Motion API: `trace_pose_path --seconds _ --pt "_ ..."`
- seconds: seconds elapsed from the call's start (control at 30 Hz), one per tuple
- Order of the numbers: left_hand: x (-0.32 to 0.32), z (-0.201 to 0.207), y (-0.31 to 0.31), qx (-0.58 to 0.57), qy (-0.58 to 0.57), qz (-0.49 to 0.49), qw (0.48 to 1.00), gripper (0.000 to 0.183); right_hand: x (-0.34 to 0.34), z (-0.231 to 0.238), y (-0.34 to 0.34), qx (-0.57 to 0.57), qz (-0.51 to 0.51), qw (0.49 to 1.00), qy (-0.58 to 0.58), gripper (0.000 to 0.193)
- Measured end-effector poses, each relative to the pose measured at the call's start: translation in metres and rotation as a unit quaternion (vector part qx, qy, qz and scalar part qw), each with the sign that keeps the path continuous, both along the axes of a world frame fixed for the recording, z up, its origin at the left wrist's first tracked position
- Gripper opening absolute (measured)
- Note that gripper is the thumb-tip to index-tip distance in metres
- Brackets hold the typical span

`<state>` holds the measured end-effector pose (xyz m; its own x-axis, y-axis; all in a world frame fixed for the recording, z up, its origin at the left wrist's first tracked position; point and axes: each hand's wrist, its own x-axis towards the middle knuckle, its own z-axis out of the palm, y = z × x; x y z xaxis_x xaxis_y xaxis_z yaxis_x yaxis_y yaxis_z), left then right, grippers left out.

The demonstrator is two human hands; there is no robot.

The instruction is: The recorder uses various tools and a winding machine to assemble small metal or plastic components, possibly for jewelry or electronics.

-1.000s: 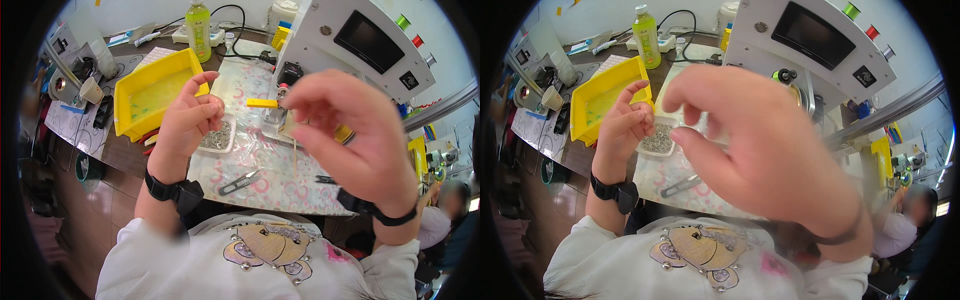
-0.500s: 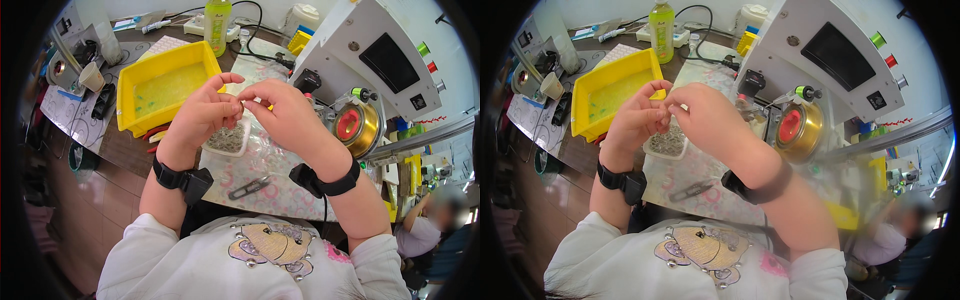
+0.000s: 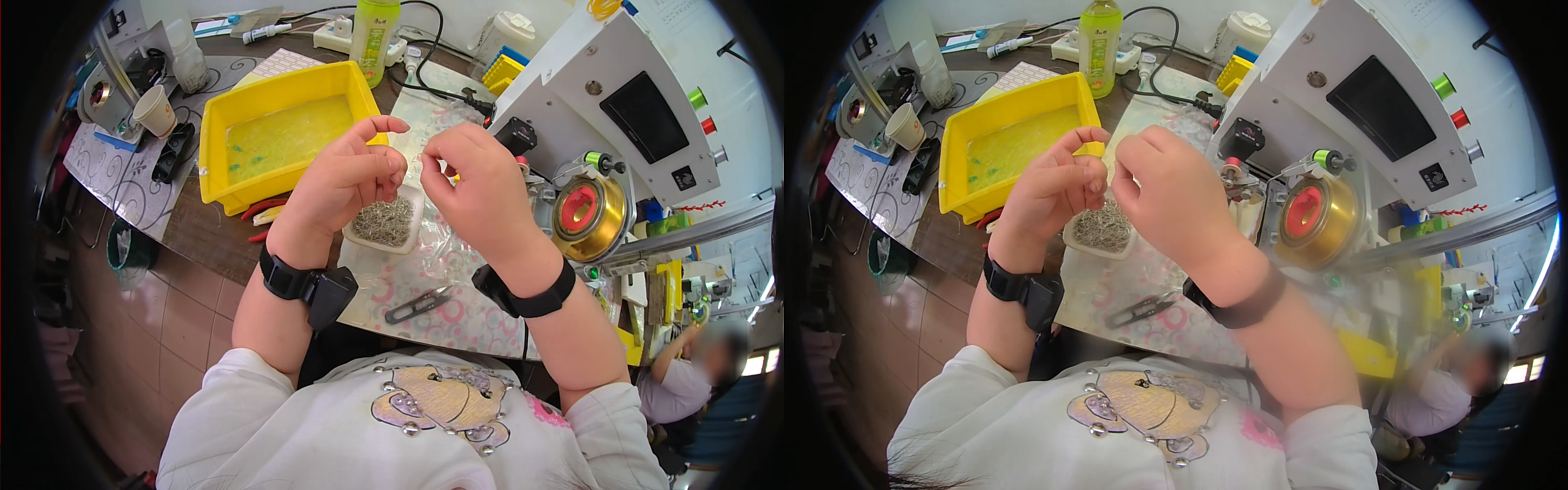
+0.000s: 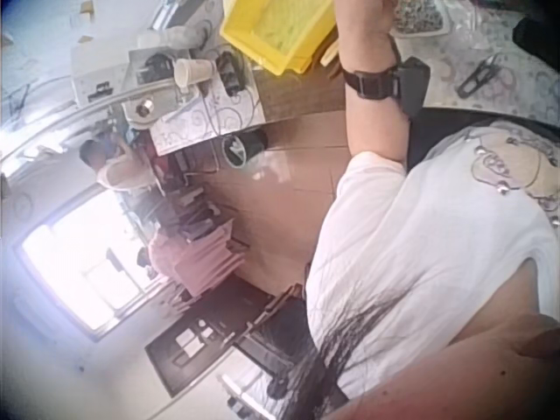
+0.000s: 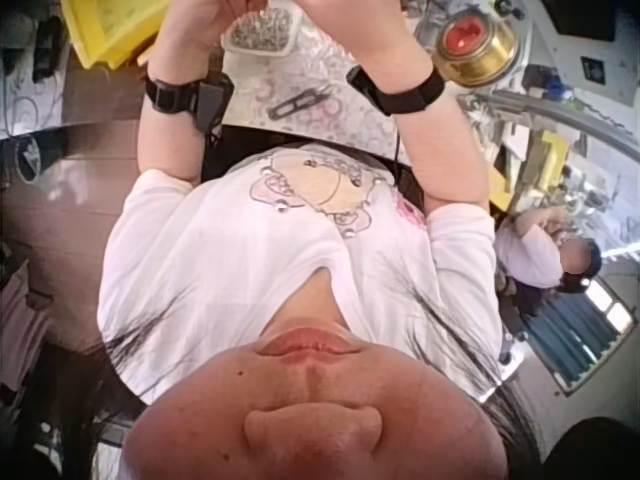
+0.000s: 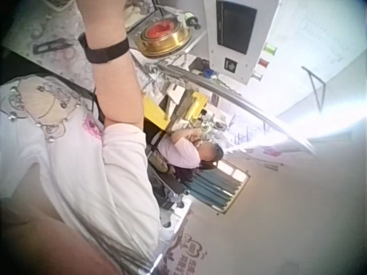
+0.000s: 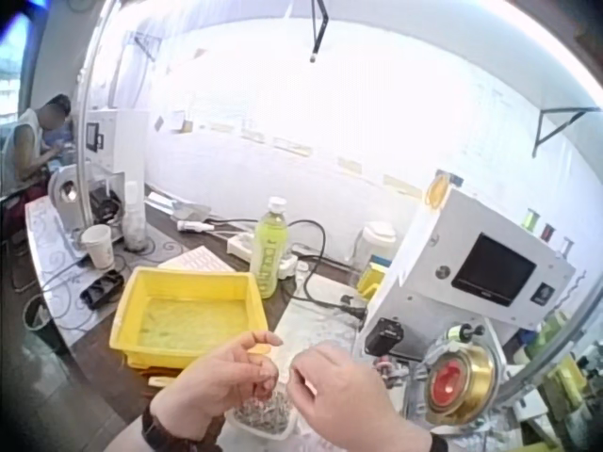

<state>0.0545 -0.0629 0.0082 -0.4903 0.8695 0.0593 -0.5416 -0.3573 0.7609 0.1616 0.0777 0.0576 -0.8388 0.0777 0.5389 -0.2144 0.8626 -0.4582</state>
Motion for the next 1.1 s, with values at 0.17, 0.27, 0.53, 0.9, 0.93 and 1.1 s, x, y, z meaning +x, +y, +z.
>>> trace_pose_path --seconds 0.17,0.27,0.53,0.9,0.93,1.1 --pt "-0.003 -0.011 0.002 -0.028 0.114 0.156 0.981 0.035 -0.002 0.0 -0.002 0.197 -0.025 0.977 0.08 0.013" --pt "-0.002 -0.011 0.001 -0.175 0.24 0.2 0.934 0.025 0.0 0.0 0.001 0.124 -0.044 0.989 0.065 0.01" --pt "0.039 0.015 0.01 -0.053 0.585 0.391 0.709 0.014 0.024 0.012 0.002 -0.344 -0.045 0.933 -0.09 0.009" --pt "0.097 0.048 0.017 -0.048 0.638 0.335 0.692 0.004 0.087 0.025 0.012 -0.403 -0.006 0.908 -0.119 0.015" --pt "0.104 0.052 0.018 -0.053 0.647 0.326 0.687 0.004 0.095 0.028 0.014 -0.408 -0.009 0.904 -0.124 0.012" --pt "0.139 0.061 0.03 -0.035 0.677 0.305 0.669 0.007 0.129 0.021 0.029 -0.44 -0.001 0.894 -0.091 0.013"
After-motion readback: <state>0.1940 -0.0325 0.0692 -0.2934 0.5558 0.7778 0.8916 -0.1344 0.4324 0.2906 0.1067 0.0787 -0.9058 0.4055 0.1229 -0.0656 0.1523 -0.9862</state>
